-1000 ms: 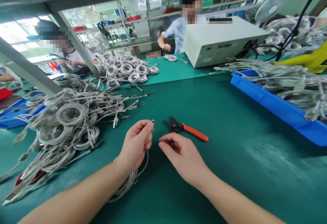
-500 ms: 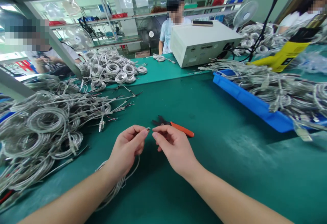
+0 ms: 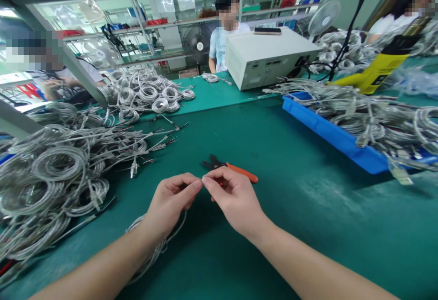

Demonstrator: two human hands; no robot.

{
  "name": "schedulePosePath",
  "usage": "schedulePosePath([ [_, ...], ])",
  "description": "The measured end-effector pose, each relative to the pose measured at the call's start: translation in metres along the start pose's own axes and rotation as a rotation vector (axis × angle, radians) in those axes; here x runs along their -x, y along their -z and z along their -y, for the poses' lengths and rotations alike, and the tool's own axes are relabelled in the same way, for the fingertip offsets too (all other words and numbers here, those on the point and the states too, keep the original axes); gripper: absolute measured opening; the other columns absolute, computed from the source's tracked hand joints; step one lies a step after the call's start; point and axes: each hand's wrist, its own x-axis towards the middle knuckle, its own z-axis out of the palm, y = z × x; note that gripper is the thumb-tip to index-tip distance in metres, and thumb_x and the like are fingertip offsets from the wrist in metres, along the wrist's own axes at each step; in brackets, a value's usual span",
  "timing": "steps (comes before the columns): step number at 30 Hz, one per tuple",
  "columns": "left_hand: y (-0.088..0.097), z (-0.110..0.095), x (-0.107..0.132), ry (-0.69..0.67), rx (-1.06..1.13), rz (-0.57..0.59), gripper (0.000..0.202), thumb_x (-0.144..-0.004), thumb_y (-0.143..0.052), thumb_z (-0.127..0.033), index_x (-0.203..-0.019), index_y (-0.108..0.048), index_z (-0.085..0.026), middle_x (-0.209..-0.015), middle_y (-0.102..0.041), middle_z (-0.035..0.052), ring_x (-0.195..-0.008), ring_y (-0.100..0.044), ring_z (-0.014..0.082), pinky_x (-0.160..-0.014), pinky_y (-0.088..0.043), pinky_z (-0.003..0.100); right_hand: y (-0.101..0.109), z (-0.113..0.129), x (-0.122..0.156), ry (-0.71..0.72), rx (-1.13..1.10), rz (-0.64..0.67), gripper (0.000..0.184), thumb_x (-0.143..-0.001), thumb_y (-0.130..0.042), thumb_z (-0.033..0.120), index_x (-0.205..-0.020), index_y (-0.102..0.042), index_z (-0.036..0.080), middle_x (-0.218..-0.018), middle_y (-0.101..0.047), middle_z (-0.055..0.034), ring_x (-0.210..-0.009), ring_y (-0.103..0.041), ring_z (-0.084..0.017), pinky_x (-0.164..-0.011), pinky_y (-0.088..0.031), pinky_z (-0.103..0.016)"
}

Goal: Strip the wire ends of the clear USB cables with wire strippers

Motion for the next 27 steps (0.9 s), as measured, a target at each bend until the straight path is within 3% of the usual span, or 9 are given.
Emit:
schedulePosePath([
  [8, -0.0015, 0.0001, 0.0025, -0.151, -0.168, -0.005, 0.017, -0.08, -0.072, -0.03, -0.069, -0.075, -0.017, -0.066, -0.062, 0.0024, -0.061, -0.049, 0.0116, -0.056, -0.037, 0.023, 0.0029, 0.0014, -0.0013, -0.031, -0.032, 0.023, 0.021, -0.083, -0.068, 0.038, -0.073, -0.067, 0.021, -0.058, -0.057, 0.0017, -0.052, -0.049, -0.013, -0.052, -0.042, -0.028],
  [13, 0.002, 0.0038, -0.0003, 0.025, 0.018, -0.037, 0.026, -0.075, -0.077, -0.04, -0.07, -0.072, -0.015, -0.051, -0.049, -0.0037, -0.045, -0.032, 0.0058, -0.043, -0.024, 0.021, 0.0019, -0.0003, -0.0022, -0.134, -0.238, 0.015, 0.022, -0.081, -0.07, 0.041, -0.08, -0.073, 0.019, -0.064, -0.061, -0.0005, -0.056, -0.056, -0.014, -0.05, -0.042, -0.027],
  [16, 0.0042, 0.0057, -0.0027, 0.111, 0.147, -0.065, 0.03, -0.07, -0.082, -0.042, -0.071, -0.07, -0.015, -0.048, -0.045, -0.0055, -0.042, -0.03, 0.0042, -0.04, -0.02, 0.019, 0.0011, -0.0013, -0.003, -0.193, -0.323, -0.003, 0.024, -0.079, -0.072, 0.04, -0.086, -0.075, 0.018, -0.069, -0.065, -0.0026, -0.058, -0.058, -0.014, -0.049, -0.042, -0.027],
  [21, 0.0043, 0.0055, -0.0024, 0.117, 0.165, -0.046, 0.03, -0.07, -0.083, -0.041, -0.071, -0.07, -0.015, -0.048, -0.046, -0.0054, -0.042, -0.031, 0.0038, -0.04, -0.021, 0.018, -0.0003, -0.0039, -0.0027, -0.225, -0.228, 0.007, 0.024, -0.08, -0.072, 0.04, -0.09, -0.077, 0.019, -0.071, -0.067, -0.0033, -0.058, -0.057, -0.014, -0.043, -0.035, -0.024],
  [27, 0.0034, 0.0048, -0.002, 0.131, 0.157, -0.037, 0.032, -0.069, -0.083, -0.043, -0.07, -0.069, -0.015, -0.046, -0.044, -0.0063, -0.041, -0.029, 0.0036, -0.04, -0.019, 0.018, -0.0017, -0.0024, -0.0027, -0.192, -0.197, 0.006, 0.019, -0.079, -0.071, 0.037, -0.087, -0.078, 0.021, -0.068, -0.067, -0.0025, -0.058, -0.058, -0.014, -0.046, -0.038, -0.025],
])
